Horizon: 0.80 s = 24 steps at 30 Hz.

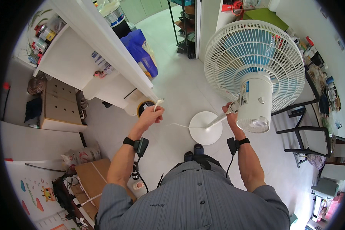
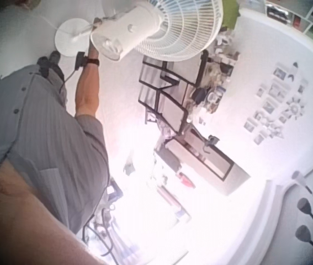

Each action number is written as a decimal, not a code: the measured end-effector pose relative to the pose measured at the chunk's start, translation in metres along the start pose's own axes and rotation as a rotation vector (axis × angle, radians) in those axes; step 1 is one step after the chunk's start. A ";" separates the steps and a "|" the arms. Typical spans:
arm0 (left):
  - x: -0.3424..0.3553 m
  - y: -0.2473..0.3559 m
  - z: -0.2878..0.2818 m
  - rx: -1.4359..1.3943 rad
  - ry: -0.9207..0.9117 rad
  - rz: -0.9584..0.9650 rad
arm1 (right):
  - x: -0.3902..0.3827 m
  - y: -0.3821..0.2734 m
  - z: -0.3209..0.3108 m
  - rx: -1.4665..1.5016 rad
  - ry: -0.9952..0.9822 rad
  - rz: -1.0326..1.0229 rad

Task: Carrying a standing fan through the house and then stripping a wire with pliers in a utility area.

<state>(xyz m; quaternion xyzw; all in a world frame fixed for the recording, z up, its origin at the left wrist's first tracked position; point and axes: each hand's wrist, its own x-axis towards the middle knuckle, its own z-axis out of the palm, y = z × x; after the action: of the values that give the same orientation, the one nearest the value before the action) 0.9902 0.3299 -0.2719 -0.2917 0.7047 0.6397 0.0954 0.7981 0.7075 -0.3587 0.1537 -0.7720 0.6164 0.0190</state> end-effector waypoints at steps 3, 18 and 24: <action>0.017 0.015 0.031 -0.042 -0.055 0.027 | 0.018 0.030 -0.012 0.016 -0.009 0.016; 0.016 0.023 0.069 -0.065 0.006 -0.019 | 0.068 0.027 -0.003 0.067 -0.126 0.084; 0.016 0.017 0.057 -0.088 0.024 -0.020 | 0.079 0.032 0.008 0.256 -0.128 0.193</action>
<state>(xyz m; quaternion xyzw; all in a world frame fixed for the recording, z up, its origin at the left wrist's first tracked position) 0.9550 0.3800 -0.2749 -0.3102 0.6741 0.6655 0.0804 0.7153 0.6895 -0.3732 0.1189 -0.6980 0.6977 -0.1092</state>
